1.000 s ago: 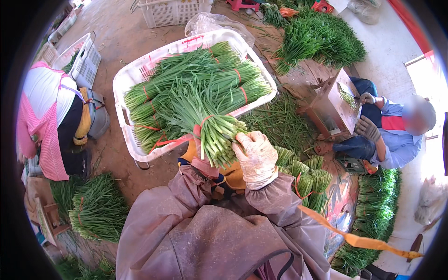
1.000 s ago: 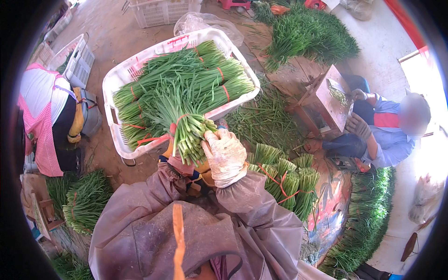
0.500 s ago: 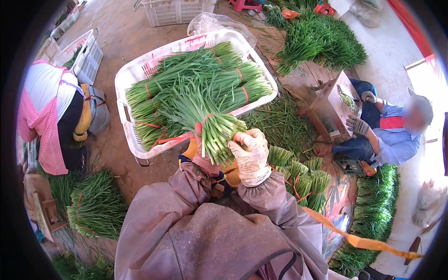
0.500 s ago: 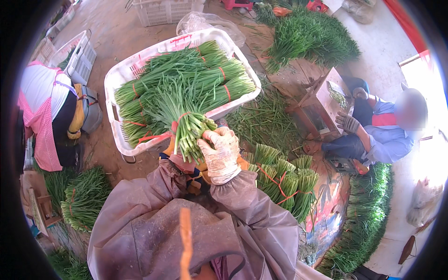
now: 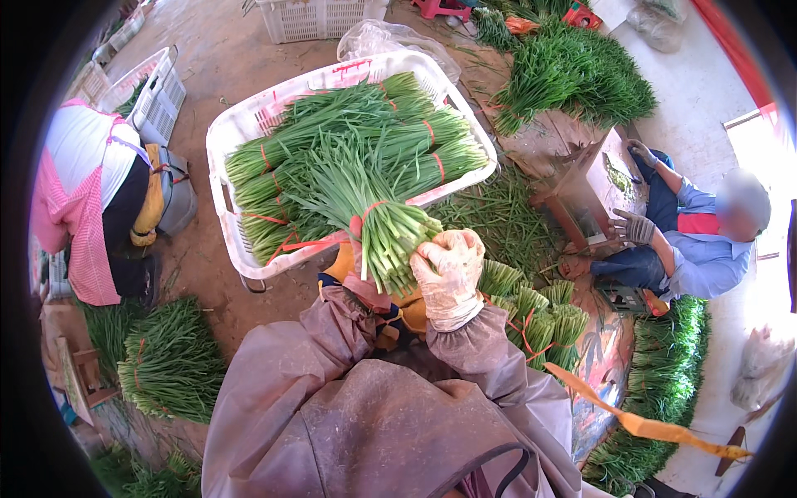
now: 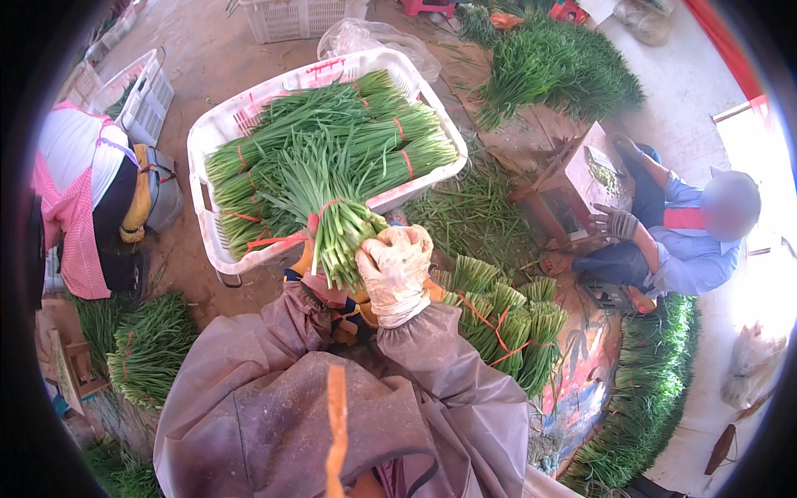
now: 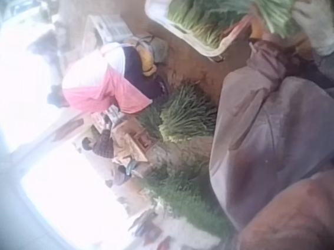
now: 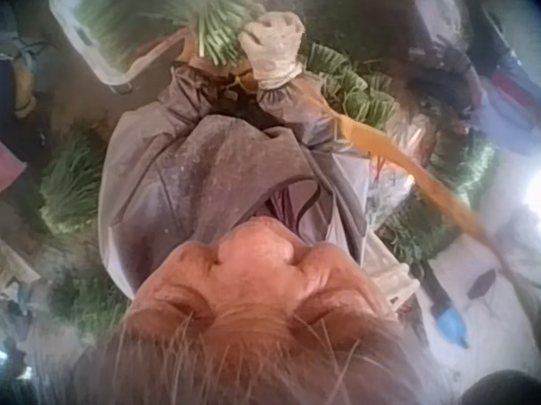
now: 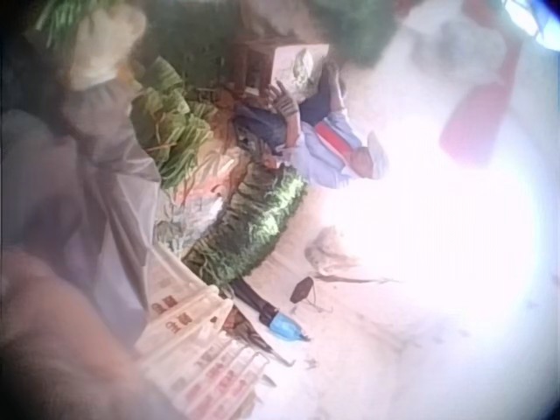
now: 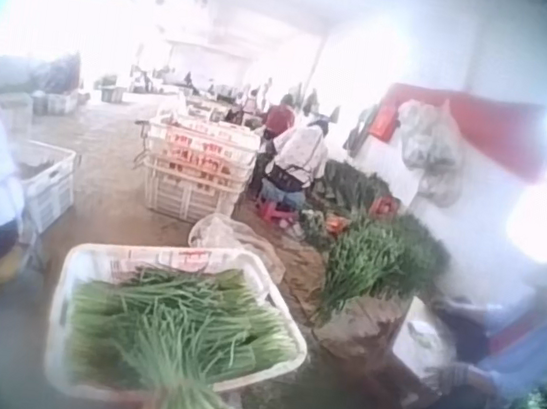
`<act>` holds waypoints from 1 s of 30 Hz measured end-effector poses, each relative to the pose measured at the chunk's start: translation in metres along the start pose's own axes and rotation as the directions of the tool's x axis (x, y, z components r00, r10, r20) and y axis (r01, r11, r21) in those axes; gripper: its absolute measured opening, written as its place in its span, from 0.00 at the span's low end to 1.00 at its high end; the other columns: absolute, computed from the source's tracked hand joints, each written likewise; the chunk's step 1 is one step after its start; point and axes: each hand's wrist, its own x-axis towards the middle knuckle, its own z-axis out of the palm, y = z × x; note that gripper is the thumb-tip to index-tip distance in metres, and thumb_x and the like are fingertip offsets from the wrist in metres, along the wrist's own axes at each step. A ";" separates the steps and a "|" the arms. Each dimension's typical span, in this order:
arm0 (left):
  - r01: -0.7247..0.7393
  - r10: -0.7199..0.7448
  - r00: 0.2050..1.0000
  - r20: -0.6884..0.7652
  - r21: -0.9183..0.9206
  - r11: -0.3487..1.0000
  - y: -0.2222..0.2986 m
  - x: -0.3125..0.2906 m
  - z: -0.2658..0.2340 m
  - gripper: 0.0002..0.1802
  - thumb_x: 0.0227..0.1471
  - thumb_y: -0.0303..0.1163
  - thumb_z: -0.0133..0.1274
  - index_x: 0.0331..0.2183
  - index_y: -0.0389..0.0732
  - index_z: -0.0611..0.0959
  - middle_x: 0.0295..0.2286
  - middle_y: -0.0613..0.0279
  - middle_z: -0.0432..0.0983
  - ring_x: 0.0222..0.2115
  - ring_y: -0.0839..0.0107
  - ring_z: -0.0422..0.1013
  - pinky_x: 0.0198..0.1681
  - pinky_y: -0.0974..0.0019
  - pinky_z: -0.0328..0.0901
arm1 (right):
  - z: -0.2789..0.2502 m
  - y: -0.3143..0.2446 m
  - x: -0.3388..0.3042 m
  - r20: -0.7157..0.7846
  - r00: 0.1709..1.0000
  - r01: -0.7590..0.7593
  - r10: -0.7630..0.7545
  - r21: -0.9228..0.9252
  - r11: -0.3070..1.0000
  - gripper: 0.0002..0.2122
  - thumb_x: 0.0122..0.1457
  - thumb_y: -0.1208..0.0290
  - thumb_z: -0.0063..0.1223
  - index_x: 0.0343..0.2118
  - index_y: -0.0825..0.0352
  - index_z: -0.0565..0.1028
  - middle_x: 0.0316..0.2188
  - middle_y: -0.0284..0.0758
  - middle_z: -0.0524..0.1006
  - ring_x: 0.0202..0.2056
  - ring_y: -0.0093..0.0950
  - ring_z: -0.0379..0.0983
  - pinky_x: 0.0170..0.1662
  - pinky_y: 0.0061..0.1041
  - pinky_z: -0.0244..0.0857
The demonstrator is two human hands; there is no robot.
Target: The person organizes green leeks into bundles by hand, secures them with red elastic bands, and places the completed bundles into a white plastic crate.
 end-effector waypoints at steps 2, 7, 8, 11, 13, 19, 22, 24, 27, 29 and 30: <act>-0.001 -0.001 0.999 0.054 0.036 0.999 0.000 -0.003 0.012 0.39 0.53 0.66 0.45 0.49 0.40 0.74 0.46 0.50 0.75 0.46 0.51 0.71 0.52 0.47 0.66 | 0.001 0.003 -0.002 -0.097 0.990 0.101 -0.098 0.027 0.994 0.07 0.35 0.74 0.64 0.19 0.59 0.75 0.25 0.28 0.71 0.32 0.35 0.68 0.43 0.37 0.60; 0.040 -0.037 0.998 0.046 -0.079 0.996 -0.003 -0.010 0.023 0.36 0.54 0.64 0.45 0.49 0.42 0.74 0.44 0.53 0.76 0.46 0.55 0.72 0.53 0.47 0.66 | -0.034 0.003 -0.005 -0.111 0.954 0.296 -0.279 0.191 0.936 0.13 0.35 0.77 0.64 0.28 0.60 0.79 0.27 0.27 0.69 0.33 0.31 0.67 0.44 0.39 0.61; 0.055 -0.054 0.998 0.025 -0.023 0.998 0.000 -0.013 0.026 0.35 0.54 0.63 0.46 0.49 0.44 0.75 0.45 0.55 0.76 0.47 0.55 0.71 0.53 0.44 0.65 | -0.052 -0.002 -0.002 -0.087 0.951 0.307 -0.295 0.188 0.933 0.12 0.36 0.76 0.65 0.28 0.61 0.79 0.27 0.28 0.68 0.32 0.31 0.66 0.44 0.40 0.61; 0.101 -0.100 0.995 0.015 -0.180 0.978 0.001 -0.019 0.045 0.34 0.53 0.59 0.51 0.49 0.41 0.75 0.47 0.52 0.75 0.48 0.53 0.71 0.53 0.45 0.66 | -0.110 -0.005 0.009 -0.191 0.946 0.300 -0.260 0.221 0.928 0.10 0.41 0.74 0.65 0.28 0.62 0.78 0.27 0.31 0.68 0.32 0.32 0.66 0.44 0.42 0.62; 0.099 -0.094 0.995 0.044 -0.128 0.987 0.004 -0.016 0.038 0.35 0.52 0.61 0.50 0.50 0.42 0.75 0.46 0.51 0.75 0.49 0.51 0.70 0.55 0.41 0.63 | -0.145 0.002 0.019 -0.510 0.833 0.254 -0.217 0.005 0.967 0.07 0.47 0.74 0.62 0.29 0.64 0.76 0.27 0.35 0.68 0.32 0.36 0.67 0.43 0.42 0.64; 0.105 -0.089 0.972 0.217 -0.065 0.992 -0.001 -0.007 0.047 0.35 0.52 0.63 0.50 0.47 0.42 0.75 0.45 0.48 0.75 0.48 0.47 0.70 0.55 0.39 0.62 | -0.255 0.119 0.095 -0.574 0.816 -0.218 -0.063 -0.408 0.887 0.16 0.46 0.64 0.64 0.38 0.61 0.78 0.35 0.32 0.75 0.40 0.33 0.71 0.49 0.35 0.65; 0.027 -0.026 0.999 0.038 -0.014 1.000 -0.001 -0.014 0.048 0.33 0.53 0.62 0.48 0.47 0.43 0.75 0.43 0.52 0.76 0.46 0.50 0.71 0.54 0.40 0.63 | -0.182 0.169 0.092 0.181 0.875 -0.296 0.448 -0.533 0.793 0.21 0.45 0.59 0.66 0.43 0.59 0.78 0.39 0.31 0.78 0.44 0.31 0.73 0.52 0.31 0.66; -0.034 0.036 0.997 0.062 -0.037 0.999 0.001 -0.009 0.039 0.32 0.55 0.61 0.46 0.47 0.43 0.75 0.42 0.55 0.76 0.44 0.53 0.72 0.52 0.42 0.65 | -0.120 0.139 0.062 0.364 0.926 0.195 -0.103 -0.227 0.954 0.22 0.44 0.62 0.65 0.46 0.52 0.78 0.43 0.31 0.78 0.46 0.31 0.72 0.53 0.30 0.66; -0.032 0.036 0.998 -0.042 0.095 0.995 0.004 -0.013 0.029 0.35 0.56 0.64 0.43 0.48 0.42 0.75 0.42 0.55 0.76 0.43 0.56 0.73 0.50 0.48 0.68 | -0.076 0.050 0.055 0.294 0.944 0.151 -0.149 0.017 0.988 0.19 0.48 0.67 0.60 0.46 0.48 0.76 0.37 0.30 0.77 0.42 0.33 0.71 0.45 0.30 0.70; 0.052 -0.051 0.999 -0.012 0.072 0.996 0.008 -0.015 0.029 0.40 0.55 0.66 0.41 0.50 0.40 0.73 0.45 0.52 0.75 0.44 0.55 0.72 0.50 0.50 0.68 | -0.039 0.036 0.048 0.238 0.915 0.335 -0.326 0.001 0.942 0.13 0.49 0.68 0.57 0.40 0.53 0.76 0.31 0.29 0.75 0.38 0.33 0.72 0.39 0.32 0.71; 0.079 -0.078 0.997 -0.004 0.087 0.993 0.011 -0.014 0.025 0.41 0.54 0.67 0.41 0.51 0.39 0.73 0.46 0.51 0.75 0.45 0.54 0.72 0.51 0.49 0.67 | -0.019 0.035 0.044 0.208 0.910 0.374 -0.359 -0.042 0.926 0.10 0.49 0.68 0.56 0.37 0.56 0.76 0.30 0.29 0.74 0.37 0.33 0.73 0.37 0.33 0.71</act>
